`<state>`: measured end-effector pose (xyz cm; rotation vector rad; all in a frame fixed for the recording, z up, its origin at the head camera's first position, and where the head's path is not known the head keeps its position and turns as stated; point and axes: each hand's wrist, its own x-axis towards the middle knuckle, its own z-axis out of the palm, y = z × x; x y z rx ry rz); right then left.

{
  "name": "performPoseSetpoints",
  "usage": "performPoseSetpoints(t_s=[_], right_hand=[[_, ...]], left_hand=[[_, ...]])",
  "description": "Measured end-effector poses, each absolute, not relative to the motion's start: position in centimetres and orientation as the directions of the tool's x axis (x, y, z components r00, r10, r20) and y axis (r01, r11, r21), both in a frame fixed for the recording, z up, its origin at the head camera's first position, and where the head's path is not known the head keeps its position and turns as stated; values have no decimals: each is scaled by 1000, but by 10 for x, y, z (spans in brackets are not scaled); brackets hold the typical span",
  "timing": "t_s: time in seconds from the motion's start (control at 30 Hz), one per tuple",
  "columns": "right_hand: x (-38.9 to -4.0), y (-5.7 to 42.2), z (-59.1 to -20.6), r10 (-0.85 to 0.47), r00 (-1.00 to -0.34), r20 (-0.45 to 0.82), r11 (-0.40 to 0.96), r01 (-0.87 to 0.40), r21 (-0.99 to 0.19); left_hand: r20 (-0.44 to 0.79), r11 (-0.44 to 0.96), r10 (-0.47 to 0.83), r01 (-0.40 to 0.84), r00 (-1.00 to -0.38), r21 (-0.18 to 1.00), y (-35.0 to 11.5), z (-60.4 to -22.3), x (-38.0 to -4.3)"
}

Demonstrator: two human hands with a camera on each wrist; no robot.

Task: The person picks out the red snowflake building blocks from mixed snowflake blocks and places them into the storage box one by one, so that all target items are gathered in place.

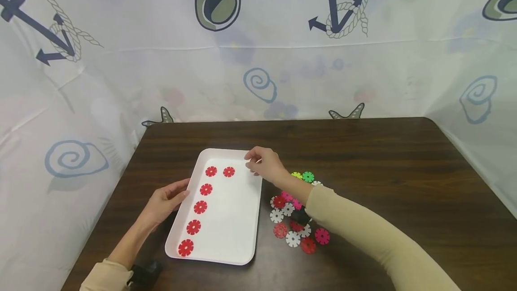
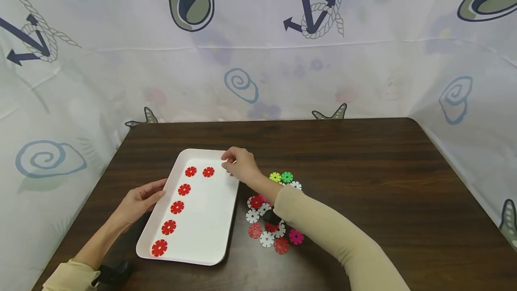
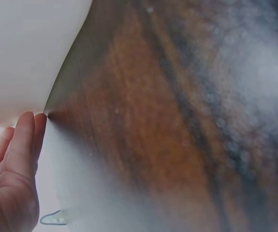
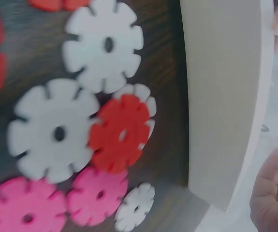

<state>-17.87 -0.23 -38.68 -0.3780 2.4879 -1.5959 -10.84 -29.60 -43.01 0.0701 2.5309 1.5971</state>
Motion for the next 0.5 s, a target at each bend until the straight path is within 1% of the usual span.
performPoseSetpoints(t_s=[0.37, 0.5], right_hand=[[-157, 43, -384, -294, -956, 7, 366, -119, -923], [-148, 59, -386, -302, -953, 7, 373, -125, -919]], left_hand=[[-96, 446, 110, -38, -989, 894, -294, -429, -108], [-95, 456, 108, -36, -990, 889, -293, -428, -107]])
